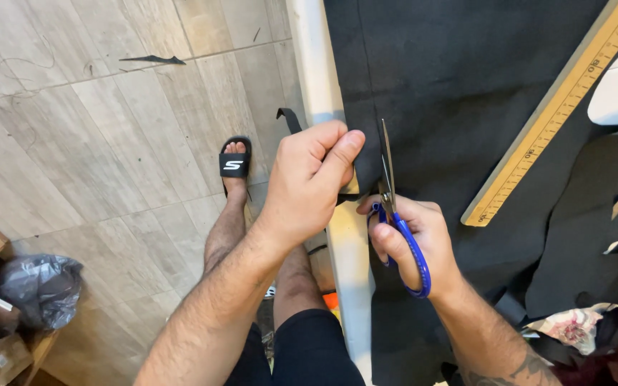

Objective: Cutting a long strip of black leather using scissors on a workbench

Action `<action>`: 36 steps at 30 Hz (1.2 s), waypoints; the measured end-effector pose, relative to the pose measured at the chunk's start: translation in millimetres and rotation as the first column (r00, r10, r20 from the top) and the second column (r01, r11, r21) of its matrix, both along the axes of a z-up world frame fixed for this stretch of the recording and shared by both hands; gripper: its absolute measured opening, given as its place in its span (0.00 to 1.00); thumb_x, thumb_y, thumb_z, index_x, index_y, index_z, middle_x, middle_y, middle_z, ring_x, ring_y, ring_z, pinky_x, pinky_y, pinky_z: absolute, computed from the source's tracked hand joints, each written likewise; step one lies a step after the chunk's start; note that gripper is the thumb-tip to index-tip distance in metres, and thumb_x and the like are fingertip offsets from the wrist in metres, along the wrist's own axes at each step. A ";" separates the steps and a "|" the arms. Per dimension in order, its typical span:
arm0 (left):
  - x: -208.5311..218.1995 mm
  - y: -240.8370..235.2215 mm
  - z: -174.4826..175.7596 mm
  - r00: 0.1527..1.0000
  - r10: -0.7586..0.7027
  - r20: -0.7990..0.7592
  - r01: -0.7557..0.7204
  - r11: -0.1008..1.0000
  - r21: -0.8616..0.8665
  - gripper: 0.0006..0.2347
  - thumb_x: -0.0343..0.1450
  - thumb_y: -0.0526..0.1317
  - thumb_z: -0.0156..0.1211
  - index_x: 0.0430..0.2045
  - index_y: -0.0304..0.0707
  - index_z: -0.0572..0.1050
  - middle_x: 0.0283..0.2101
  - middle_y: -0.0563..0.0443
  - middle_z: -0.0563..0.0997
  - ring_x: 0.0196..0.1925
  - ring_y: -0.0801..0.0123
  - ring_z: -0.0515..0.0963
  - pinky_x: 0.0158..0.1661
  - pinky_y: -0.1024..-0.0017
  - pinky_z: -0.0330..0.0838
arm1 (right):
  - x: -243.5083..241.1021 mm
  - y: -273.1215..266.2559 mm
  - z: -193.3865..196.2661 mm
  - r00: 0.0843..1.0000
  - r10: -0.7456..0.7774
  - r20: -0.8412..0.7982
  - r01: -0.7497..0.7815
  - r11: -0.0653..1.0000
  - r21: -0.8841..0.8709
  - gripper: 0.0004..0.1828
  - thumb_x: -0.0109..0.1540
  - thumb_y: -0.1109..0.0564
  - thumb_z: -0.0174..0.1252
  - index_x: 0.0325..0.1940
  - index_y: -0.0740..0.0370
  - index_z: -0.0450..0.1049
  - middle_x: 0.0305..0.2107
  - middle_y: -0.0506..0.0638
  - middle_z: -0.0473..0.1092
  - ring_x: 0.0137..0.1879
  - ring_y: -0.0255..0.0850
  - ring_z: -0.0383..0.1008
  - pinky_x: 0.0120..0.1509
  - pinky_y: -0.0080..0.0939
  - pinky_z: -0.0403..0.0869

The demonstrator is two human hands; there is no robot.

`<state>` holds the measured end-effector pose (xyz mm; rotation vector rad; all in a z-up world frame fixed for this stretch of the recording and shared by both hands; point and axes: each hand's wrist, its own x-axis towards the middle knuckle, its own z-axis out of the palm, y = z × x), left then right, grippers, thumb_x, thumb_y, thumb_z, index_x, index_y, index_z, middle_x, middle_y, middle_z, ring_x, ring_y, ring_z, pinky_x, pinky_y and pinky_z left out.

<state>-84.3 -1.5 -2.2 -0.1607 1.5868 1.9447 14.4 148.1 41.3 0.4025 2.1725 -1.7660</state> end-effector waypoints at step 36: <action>-0.6 -2.3 -0.6 1.000 0.010 0.005 -0.010 0.999 0.052 0.17 0.77 0.36 0.52 0.13 0.43 0.69 0.10 0.59 0.61 0.20 0.79 0.59 0.24 0.78 0.60 | -20.4 -4.7 7.8 0.999 0.005 0.041 -0.009 0.994 0.105 0.19 0.68 0.52 0.52 0.25 0.62 0.75 0.04 0.42 0.62 0.12 0.32 0.66 0.22 0.33 0.69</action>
